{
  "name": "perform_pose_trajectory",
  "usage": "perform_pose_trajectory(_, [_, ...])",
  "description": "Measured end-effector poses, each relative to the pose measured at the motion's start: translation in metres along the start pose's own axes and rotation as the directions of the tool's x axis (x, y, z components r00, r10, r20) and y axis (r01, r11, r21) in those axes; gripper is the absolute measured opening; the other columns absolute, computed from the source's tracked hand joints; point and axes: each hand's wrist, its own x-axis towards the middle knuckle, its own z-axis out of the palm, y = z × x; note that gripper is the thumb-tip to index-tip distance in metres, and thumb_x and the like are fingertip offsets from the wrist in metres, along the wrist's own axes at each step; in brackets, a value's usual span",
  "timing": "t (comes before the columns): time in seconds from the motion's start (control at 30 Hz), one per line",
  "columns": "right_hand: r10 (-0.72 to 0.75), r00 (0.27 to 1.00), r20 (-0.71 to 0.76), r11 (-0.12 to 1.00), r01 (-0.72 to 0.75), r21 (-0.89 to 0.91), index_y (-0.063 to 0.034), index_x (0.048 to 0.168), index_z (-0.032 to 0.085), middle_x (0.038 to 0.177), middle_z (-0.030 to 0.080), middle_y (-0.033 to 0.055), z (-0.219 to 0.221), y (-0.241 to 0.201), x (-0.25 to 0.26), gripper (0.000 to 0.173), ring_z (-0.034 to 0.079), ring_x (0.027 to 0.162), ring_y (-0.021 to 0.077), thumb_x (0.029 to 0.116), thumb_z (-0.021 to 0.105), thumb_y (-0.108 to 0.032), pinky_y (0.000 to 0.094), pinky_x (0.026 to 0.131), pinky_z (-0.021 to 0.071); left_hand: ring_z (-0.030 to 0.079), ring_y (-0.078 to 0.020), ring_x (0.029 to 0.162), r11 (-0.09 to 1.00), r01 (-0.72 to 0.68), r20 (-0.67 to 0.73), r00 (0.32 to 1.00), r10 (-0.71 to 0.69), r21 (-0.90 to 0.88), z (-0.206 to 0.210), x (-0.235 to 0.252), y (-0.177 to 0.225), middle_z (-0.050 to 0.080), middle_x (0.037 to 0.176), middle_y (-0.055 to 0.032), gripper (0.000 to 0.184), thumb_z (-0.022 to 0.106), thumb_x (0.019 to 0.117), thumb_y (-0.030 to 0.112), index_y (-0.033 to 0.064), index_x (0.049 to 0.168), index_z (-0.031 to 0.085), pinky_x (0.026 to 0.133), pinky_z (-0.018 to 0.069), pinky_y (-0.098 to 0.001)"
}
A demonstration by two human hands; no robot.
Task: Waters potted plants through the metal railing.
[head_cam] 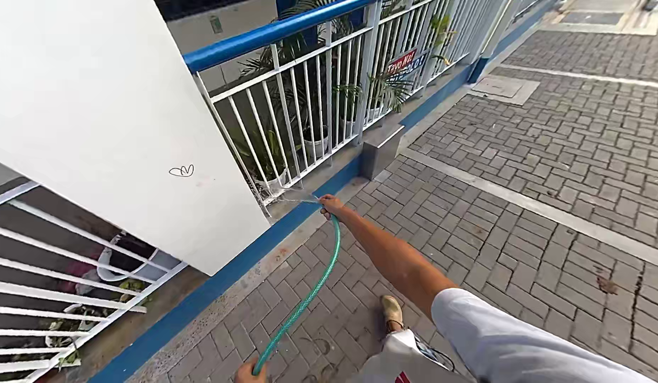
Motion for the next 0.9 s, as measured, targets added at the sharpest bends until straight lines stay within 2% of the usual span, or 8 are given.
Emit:
perform_pose_trajectory(0.17, [0.025,0.999,0.045,0.998,-0.028,0.063,-0.0138,0.136,0.050,0.069,0.051,0.0011,-0.188,-0.035,0.044,0.030,0.042,0.043,0.0072,0.1102,0.048,-0.029,0.0216,0.040,0.0375,0.052,-0.0205,0.058,0.970,-0.229,0.051,0.971,0.233,-0.076,0.085,0.077,0.192,0.054,0.062,-0.0080,0.025,0.065,0.0972,0.014,-0.0011,0.078,0.067,0.060,0.0460,-0.0443])
perform_pose_trajectory(0.27, [0.005,0.998,0.069,0.996,-0.012,0.092,-0.0145,0.139,0.045,0.067,0.049,-0.0010,-0.306,-0.067,0.065,0.031,0.040,0.041,0.0051,0.1121,0.042,-0.030,0.0196,0.037,0.0364,0.055,-0.0192,0.060,0.926,-0.366,0.142,0.916,0.377,-0.094,0.144,0.114,0.320,0.057,0.064,-0.0081,0.023,0.063,0.0972,0.012,-0.0020,0.079,0.068,0.062,0.0481,-0.0422])
perform_pose_trajectory(0.33, [-0.001,1.000,-0.021,0.993,0.004,0.116,-0.0145,0.141,0.046,0.066,0.049,-0.0006,-0.371,-0.078,0.076,0.032,0.039,0.041,0.0056,0.1119,0.042,-0.029,0.0200,0.038,0.0358,0.054,-0.0194,0.061,0.925,-0.379,0.199,0.904,0.379,-0.039,0.163,0.134,0.360,0.055,0.064,-0.0075,0.026,0.062,0.0984,0.015,-0.0008,0.078,0.066,0.063,0.0470,-0.0418])
perform_pose_trajectory(0.4, [-0.002,0.993,-0.115,0.994,0.014,0.111,-0.0140,0.140,0.047,0.067,0.049,0.0005,-0.406,-0.092,0.097,0.033,0.040,0.041,0.0070,0.1114,0.043,-0.029,0.0215,0.038,0.0375,0.053,-0.0199,0.060,0.947,-0.320,0.184,0.932,0.312,0.013,0.160,0.152,0.371,0.054,0.063,-0.0073,0.028,0.063,0.0996,0.016,-0.0003,0.077,0.066,0.063,0.0467,-0.0426])
perform_pose_trajectory(0.5, [-0.015,0.992,-0.126,0.996,0.025,0.082,-0.0111,0.139,0.049,0.073,0.053,0.0035,-0.380,-0.092,0.138,0.032,0.045,0.045,0.0100,0.1111,0.045,-0.027,0.0253,0.043,0.0425,0.051,-0.0204,0.060,0.990,-0.131,0.121,0.985,0.125,0.048,0.141,0.156,0.348,0.052,0.063,-0.0075,0.031,0.062,0.1010,0.019,-0.0011,0.077,0.066,0.062,0.0455,-0.0439])
perform_pose_trajectory(0.7, [-0.005,1.000,-0.028,0.999,0.006,0.040,-0.0077,0.140,0.050,0.076,0.056,0.0074,-0.221,-0.089,0.208,0.034,0.051,0.050,0.0134,0.1101,0.047,-0.025,0.0294,0.048,0.0472,0.046,-0.0168,0.054,0.990,0.128,-0.027,0.991,-0.129,-0.061,0.122,0.120,0.294,0.047,0.058,-0.0044,0.036,0.062,0.1017,0.023,-0.0010,0.074,0.063,0.057,0.0425,-0.0407])
perform_pose_trajectory(0.8, [-0.004,1.000,0.007,0.997,0.005,-0.075,-0.0073,0.141,0.050,0.083,0.059,0.0108,-0.173,-0.104,0.226,0.035,0.054,0.054,0.0159,0.1094,0.047,-0.022,0.0319,0.052,0.0497,0.043,-0.0132,0.051,0.957,0.241,0.026,0.970,-0.240,-0.159,0.122,0.113,0.278,0.044,0.057,-0.0009,0.038,0.061,0.1026,0.026,0.0021,0.073,0.061,0.054,0.0410,-0.0362])
perform_pose_trajectory(0.9, [0.014,0.998,0.066,0.981,-0.001,-0.195,-0.0089,0.141,0.052,0.085,0.061,0.0115,-0.144,-0.111,0.246,0.035,0.055,0.056,0.0164,0.1094,0.047,-0.024,0.0323,0.053,0.0500,0.043,-0.0111,0.050,0.942,0.277,0.144,0.957,-0.252,-0.191,0.127,0.124,0.262,0.043,0.056,0.0018,0.040,0.061,0.1032,0.030,0.0053,0.071,0.059,0.053,0.0400,-0.0338])
